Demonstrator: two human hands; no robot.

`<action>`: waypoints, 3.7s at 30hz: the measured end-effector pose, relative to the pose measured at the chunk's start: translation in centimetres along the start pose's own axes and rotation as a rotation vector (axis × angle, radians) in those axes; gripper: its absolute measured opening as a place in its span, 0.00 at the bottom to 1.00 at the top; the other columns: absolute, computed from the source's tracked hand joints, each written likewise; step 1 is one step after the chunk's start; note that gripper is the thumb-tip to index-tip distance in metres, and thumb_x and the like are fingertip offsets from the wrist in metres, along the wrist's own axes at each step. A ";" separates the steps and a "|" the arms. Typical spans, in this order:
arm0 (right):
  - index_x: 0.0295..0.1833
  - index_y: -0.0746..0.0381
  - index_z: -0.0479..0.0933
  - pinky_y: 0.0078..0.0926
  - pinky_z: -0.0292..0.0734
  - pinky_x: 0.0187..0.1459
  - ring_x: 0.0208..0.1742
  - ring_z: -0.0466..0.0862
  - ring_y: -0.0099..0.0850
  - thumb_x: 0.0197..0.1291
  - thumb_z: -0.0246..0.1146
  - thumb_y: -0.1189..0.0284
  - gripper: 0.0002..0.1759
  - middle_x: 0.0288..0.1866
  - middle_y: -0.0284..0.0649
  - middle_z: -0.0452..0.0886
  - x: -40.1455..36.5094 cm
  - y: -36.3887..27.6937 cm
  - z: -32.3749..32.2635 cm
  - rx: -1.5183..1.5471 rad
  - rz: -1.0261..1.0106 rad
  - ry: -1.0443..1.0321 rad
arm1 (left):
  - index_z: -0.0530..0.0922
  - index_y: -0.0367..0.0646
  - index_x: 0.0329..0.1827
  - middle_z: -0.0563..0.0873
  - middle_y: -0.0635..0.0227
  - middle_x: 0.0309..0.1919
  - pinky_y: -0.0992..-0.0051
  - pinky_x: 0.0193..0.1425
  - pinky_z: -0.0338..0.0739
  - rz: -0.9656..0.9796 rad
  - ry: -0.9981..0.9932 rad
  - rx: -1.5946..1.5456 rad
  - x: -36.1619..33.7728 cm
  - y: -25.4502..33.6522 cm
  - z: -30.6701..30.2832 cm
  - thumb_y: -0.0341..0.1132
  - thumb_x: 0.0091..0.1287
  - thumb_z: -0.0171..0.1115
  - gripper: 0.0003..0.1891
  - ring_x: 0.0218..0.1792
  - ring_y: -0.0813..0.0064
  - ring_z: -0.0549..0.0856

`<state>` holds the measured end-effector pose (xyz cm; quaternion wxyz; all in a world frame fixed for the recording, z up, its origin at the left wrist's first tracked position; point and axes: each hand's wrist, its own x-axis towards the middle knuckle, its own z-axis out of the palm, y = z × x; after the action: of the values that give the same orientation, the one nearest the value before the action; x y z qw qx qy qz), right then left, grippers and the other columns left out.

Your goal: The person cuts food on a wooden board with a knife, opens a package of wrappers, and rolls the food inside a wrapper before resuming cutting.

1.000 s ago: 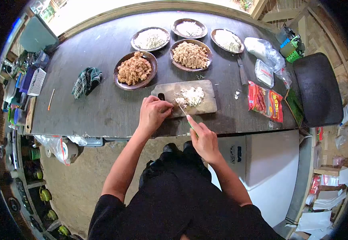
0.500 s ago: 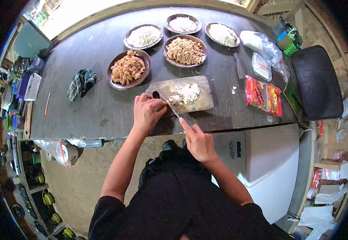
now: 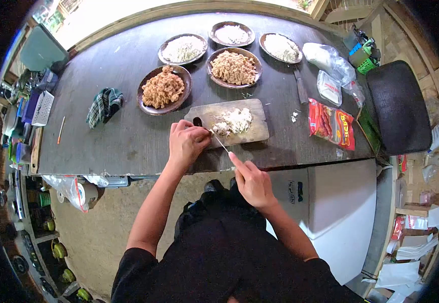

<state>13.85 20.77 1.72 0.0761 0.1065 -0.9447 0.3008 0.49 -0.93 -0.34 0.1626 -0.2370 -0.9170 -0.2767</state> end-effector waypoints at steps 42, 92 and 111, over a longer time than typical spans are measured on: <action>0.81 0.49 0.69 0.48 0.81 0.30 0.28 0.84 0.49 0.73 0.61 0.71 0.31 0.34 0.46 0.76 0.2 0.4 0.4 0.009 -0.020 -0.024 | 0.92 0.56 0.35 0.93 0.79 0.35 0.67 0.54 0.72 -0.009 0.011 0.022 0.0 0.6 -0.6 0.41 0.55 0.78 0.06 0.44 0.72 0.83; 0.79 0.48 0.71 0.48 0.81 0.30 0.28 0.84 0.49 0.71 0.62 0.73 0.31 0.32 0.44 0.77 1.1 0.0 1.2 -0.058 0.013 -0.021 | 0.93 0.53 0.37 0.94 0.78 0.38 0.69 0.52 0.76 -0.013 0.001 -0.024 -0.3 0.5 -0.8 0.36 0.55 0.79 0.07 0.39 0.69 0.81; 0.79 0.47 0.71 0.48 0.81 0.31 0.29 0.84 0.49 0.71 0.62 0.74 0.32 0.33 0.45 0.77 0.8 -0.3 0.9 -0.069 0.019 -0.048 | 0.92 0.55 0.37 0.93 0.78 0.35 0.69 0.50 0.73 0.004 0.018 -0.013 -0.3 0.5 -0.7 0.36 0.54 0.79 0.08 0.39 0.70 0.81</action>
<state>13.06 19.85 1.32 0.0542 0.1019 -0.9570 0.2661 1.12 -1.08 0.36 0.1696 -0.2374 -0.9132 -0.2844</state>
